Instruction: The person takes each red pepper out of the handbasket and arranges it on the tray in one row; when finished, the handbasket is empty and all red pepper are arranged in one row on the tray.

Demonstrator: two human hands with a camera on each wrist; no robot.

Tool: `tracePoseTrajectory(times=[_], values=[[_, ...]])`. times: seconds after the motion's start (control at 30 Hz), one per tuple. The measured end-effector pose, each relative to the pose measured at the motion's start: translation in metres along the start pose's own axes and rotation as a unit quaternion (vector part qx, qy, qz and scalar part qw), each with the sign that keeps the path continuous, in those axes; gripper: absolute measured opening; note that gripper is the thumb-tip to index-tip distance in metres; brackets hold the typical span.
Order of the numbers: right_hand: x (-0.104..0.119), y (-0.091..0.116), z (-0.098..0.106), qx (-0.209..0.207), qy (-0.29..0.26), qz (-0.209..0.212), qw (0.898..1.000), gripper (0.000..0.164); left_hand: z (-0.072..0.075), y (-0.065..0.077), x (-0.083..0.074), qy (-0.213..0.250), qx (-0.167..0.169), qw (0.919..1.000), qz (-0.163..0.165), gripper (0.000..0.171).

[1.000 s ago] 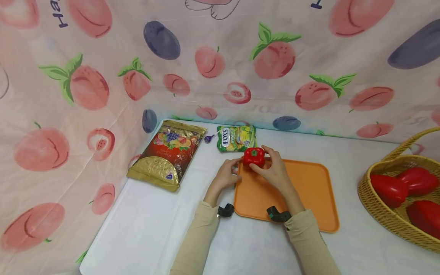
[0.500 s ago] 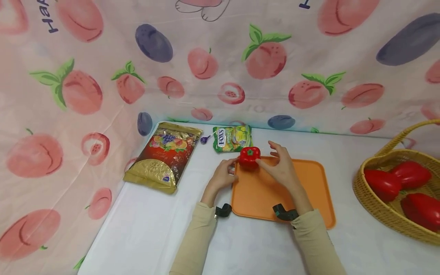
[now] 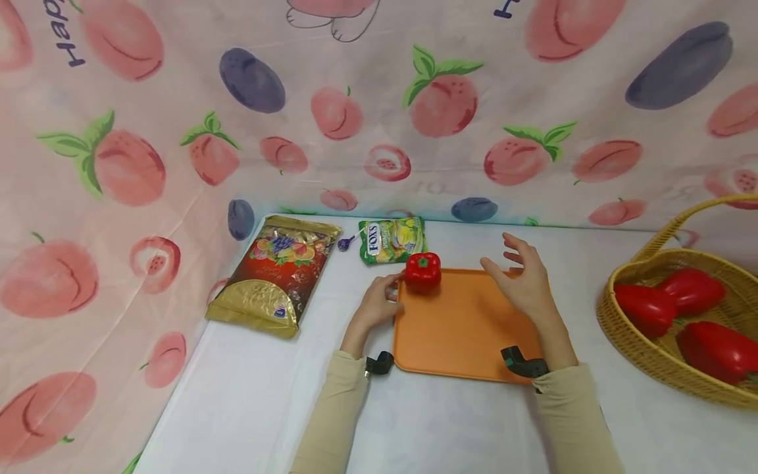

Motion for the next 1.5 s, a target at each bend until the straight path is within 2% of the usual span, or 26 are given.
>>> tracePoseTrajectory(times=[0.17,0.33,0.5,0.67,0.87,1.1,1.27,1.5], values=[[-0.006,0.001,0.022,-0.015,0.018,-0.017,1.0,0.07,0.0,-0.001,0.003,-0.001,-0.001,1.0,-0.003,0.069],[-0.012,0.002,0.046,-0.054,0.039,-0.036,0.997,0.068,0.0,-0.002,0.003,-0.001,-0.001,1.0,-0.005,0.068],[-0.02,0.004,0.071,-0.096,0.061,-0.065,0.991,0.062,0.0,-0.002,0.004,-0.003,0.0,1.0,-0.008,0.069],[-0.028,0.006,0.094,-0.107,0.076,-0.1,0.986,0.063,0.0,-0.002,0.006,-0.005,-0.001,1.0,0.0,0.069],[-0.04,0.014,0.124,-0.128,0.095,-0.141,0.977,0.063,0.0,-0.001,0.005,0.004,-0.001,1.0,-0.006,0.069],[-0.052,0.027,0.156,-0.161,0.092,-0.15,0.971,0.061,-0.001,-0.002,0.004,0.008,-0.004,0.9999,-0.006,0.067],[-0.062,0.034,0.173,-0.164,0.085,-0.167,0.968,0.06,-0.001,-0.002,0.004,0.008,-0.005,0.9999,-0.006,0.066],[-0.073,0.041,0.182,-0.143,0.106,-0.215,0.96,0.065,-0.001,-0.001,0.005,0.014,-0.008,0.9999,-0.002,0.066]])
Point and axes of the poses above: each hand's wrist, its own y-axis away from the middle knuckle, its own z-axis out of the back of the hand, x = y × z, the point moved 4 cm from there along -y, towards the middle knuckle, and after that the axes turned 7 degrees about -z, right-handed, at the moved point
